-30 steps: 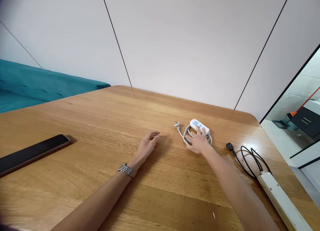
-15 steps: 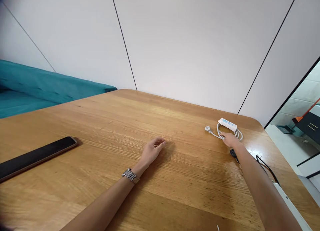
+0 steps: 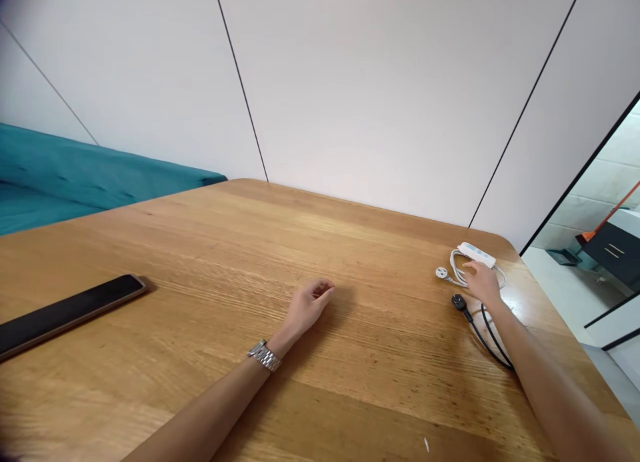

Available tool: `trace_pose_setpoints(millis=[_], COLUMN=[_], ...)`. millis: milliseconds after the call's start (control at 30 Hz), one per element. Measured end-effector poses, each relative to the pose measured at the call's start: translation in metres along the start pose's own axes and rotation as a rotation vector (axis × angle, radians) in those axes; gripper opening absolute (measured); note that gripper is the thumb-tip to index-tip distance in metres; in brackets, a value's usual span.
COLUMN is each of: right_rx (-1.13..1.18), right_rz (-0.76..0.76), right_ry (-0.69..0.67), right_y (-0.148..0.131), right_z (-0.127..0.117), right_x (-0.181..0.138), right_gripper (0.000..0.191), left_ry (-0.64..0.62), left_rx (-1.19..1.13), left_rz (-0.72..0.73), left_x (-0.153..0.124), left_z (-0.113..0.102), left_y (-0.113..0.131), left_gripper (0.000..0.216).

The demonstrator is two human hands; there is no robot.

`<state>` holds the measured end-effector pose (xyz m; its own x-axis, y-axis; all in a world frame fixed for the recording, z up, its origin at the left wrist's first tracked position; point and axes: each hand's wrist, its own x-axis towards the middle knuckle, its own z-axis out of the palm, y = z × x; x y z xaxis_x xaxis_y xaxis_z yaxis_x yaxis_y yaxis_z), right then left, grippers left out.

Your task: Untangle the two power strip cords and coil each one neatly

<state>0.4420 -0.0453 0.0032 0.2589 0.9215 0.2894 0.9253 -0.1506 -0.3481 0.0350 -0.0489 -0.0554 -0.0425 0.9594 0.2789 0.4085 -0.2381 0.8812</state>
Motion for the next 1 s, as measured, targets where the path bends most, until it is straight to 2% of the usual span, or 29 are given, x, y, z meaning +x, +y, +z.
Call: trace_pose_setpoints(millis=[33, 67, 133, 200, 300, 367, 500, 700, 1000], right_rx=[0.091, 0.175, 0.335, 0.444, 0.543, 0.587, 0.617, 0.436, 0.436], right_rz=[-0.013, -0.088, -0.28, -0.399, -0.418, -0.369, -0.334, -0.493, -0.457], right_ry=[0.103, 0.175, 0.205, 0.082, -0.194, -0.228, -0.265, -0.302, -0.308], right_y=[-0.015, -0.033, -0.069, -0.102, -0.131, -0.134, -0.123, -0.121, -0.121], right_z=[0.001, 0.003, 0.011, 0.023, 0.042, 0.054, 0.067, 0.066, 0.069], right_x=[-0.011, -0.026, -0.06, -0.098, -0.141, -0.153, -0.154, -0.153, -0.154], right_gripper=[0.034, 0.03, 0.022, 0.018, 0.023, 0.025, 0.026, 0.046, 0.038], left_ry=[-0.043, -0.107, -0.26, -0.37, -0.412, -0.438, -0.538, -0.572, -0.579], left_rx=[0.038, 0.095, 0.243, 0.375, 0.52, 0.608, 0.68, 0.74, 0.738], left_rz=[0.0, -0.008, -0.041, -0.062, 0.015, 0.103, 0.211, 0.254, 0.269], left_x=[-0.002, -0.004, -0.008, -0.013, -0.019, -0.021, -0.023, -0.024, -0.025], left_z=[0.006, 0.012, 0.028, 0.043, 0.057, 0.058, 0.052, 0.054, 0.055], left_y=[0.007, 0.015, 0.032, 0.048, 0.059, 0.059, 0.055, 0.06, 0.06], left_gripper=[0.018, 0.019, 0.02, 0.022, 0.026, 0.026, 0.027, 0.03, 0.029])
